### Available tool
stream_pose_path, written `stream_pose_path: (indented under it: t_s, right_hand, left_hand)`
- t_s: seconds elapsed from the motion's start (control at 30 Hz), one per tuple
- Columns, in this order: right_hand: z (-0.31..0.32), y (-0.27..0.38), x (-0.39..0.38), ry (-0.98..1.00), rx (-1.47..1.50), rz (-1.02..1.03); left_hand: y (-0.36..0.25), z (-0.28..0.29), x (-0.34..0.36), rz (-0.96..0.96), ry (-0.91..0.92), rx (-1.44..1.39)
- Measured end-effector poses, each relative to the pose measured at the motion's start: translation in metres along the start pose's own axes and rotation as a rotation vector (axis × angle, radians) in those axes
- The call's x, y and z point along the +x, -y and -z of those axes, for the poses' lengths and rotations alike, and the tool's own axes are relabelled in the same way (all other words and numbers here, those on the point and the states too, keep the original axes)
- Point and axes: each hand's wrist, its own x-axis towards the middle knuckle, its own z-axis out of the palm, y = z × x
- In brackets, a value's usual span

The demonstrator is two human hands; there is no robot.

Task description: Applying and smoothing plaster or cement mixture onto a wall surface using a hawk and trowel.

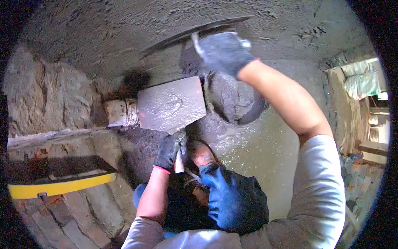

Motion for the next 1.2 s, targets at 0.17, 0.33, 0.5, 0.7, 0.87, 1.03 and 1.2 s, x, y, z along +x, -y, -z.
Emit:
stream_pose_path:
  t_s: [0.17, 0.33, 0.5, 0.7, 0.87, 1.03, 1.2]
  right_hand:
    - [0.001, 0.038, -0.042, -0.218, -0.040, -0.057]
    - [-0.027, 0.113, -0.065, 0.105, 0.389, 0.126]
    - [-0.018, 0.118, -0.093, 0.202, 0.246, 0.114]
    - [0.015, 0.140, -0.046, 0.096, 0.313, -0.005]
    - [0.014, 0.112, -0.076, 0.262, 0.454, -0.010]
    - [-0.019, 0.061, -0.117, 0.089, 0.501, -0.038]
    - [-0.057, 0.039, -0.107, 0.003, 0.887, -0.117]
  left_hand:
    - [-0.005, 0.003, 0.000, -0.032, -0.019, -0.010]
    - [-0.036, -0.013, -0.006, 0.048, -0.129, 0.031]
    - [-0.059, -0.018, -0.016, -0.203, -0.099, 0.063]
    - [-0.005, 0.005, 0.000, -1.015, -0.235, 1.206]
    - [-0.045, -0.007, -0.006, -0.244, -0.052, 0.294]
    - [-0.067, 0.004, -0.027, -0.752, -0.098, 1.260]
    - [-0.029, 0.012, -0.023, -0.666, -0.124, 1.118]
